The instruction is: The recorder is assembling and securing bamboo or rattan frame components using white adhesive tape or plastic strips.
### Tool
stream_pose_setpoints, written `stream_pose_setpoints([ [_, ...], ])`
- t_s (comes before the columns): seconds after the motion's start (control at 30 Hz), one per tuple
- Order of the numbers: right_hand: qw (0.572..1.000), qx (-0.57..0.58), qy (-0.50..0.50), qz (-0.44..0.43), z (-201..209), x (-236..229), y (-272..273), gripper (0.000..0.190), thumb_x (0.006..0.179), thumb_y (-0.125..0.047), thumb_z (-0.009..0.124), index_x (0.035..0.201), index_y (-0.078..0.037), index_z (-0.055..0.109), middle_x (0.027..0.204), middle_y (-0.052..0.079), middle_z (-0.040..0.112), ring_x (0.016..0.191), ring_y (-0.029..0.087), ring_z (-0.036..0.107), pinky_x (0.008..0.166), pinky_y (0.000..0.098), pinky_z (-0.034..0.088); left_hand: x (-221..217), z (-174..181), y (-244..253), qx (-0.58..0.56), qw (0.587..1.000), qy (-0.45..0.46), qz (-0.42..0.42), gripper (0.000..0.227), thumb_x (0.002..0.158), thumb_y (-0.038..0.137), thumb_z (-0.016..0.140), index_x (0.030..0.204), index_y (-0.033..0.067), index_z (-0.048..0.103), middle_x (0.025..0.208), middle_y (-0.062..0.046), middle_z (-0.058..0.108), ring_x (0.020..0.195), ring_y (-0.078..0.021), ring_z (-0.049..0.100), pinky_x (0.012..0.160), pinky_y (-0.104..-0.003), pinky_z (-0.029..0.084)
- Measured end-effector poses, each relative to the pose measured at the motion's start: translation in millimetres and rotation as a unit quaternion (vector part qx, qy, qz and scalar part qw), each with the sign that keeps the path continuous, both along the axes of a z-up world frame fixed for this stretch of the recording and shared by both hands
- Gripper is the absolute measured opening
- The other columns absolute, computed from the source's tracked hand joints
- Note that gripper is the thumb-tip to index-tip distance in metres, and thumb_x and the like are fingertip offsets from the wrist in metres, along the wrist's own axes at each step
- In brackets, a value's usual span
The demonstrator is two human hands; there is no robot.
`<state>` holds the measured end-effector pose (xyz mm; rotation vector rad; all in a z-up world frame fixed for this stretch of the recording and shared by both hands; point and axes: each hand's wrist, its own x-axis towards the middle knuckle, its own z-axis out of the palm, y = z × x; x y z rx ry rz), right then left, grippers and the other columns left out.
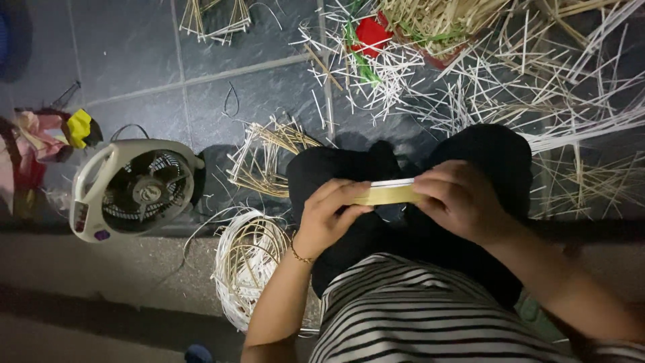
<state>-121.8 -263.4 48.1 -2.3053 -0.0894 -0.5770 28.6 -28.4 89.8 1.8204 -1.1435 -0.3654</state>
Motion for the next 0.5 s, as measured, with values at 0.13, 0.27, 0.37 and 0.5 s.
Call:
stream_pose_setpoints([
  [0.13, 0.998, 0.044, -0.043, 0.007, 5.6, 5.6, 9.6, 0.039, 0.083, -0.011, 0.084, 0.115, -0.011, 0.060, 0.109, 0.005, 0.069, 0.097, 0.029, 0.069, 0.089, 0.0436, 0.053, 2.2, -0.5, 6.1, 0.018, 0.999, 0.035, 0.010, 0.032, 0.083, 0.012, 0.086, 0.111, 0.0038, 0.073, 0.114, -0.010, 0.075, 0.100, -0.0250, 0.075, 0.089, -0.033, 0.060],
  [0.27, 0.998, 0.067, -0.008, 0.002, 32.6, 5.3, -11.1, 0.044, 0.078, -0.017, 0.082, 0.116, -0.010, 0.061, 0.111, 0.011, 0.069, 0.101, 0.032, 0.068, 0.089, 0.0423, 0.053, 7.7, 12.8, 10.8, 0.016, 0.999, 0.042, -0.005, 0.026, 0.085, 0.008, 0.084, 0.108, 0.0023, 0.071, 0.115, -0.013, 0.074, 0.106, -0.0287, 0.073, 0.092, -0.036, 0.058],
  [0.37, 0.894, 0.410, 0.067, -0.170, -123.4, -72.6, -55.6, 0.023, 0.108, -0.013, 0.059, 0.130, -0.006, 0.059, 0.130, 0.009, 0.068, 0.117, 0.020, 0.066, 0.100, 0.0343, 0.053, 7.3, 13.2, 30.9, 0.060, 0.995, 0.068, 0.034, 0.024, 0.084, 0.007, 0.084, 0.104, 0.0027, 0.071, 0.110, -0.014, 0.075, 0.101, -0.0270, 0.073, 0.089, -0.036, 0.058],
  [0.5, 0.733, 0.490, 0.100, -0.461, -199.2, -145.0, -109.2, 0.024, 0.120, -0.028, 0.057, 0.126, -0.007, 0.066, 0.105, 0.008, 0.067, 0.080, 0.017, 0.061, 0.070, 0.0304, 0.052, 23.0, 3.3, 90.5, 0.117, 0.981, 0.141, 0.062, 0.027, 0.080, 0.007, 0.084, 0.104, 0.0018, 0.072, 0.099, -0.012, 0.073, 0.087, -0.0220, 0.069, 0.076, -0.034, 0.054],
])
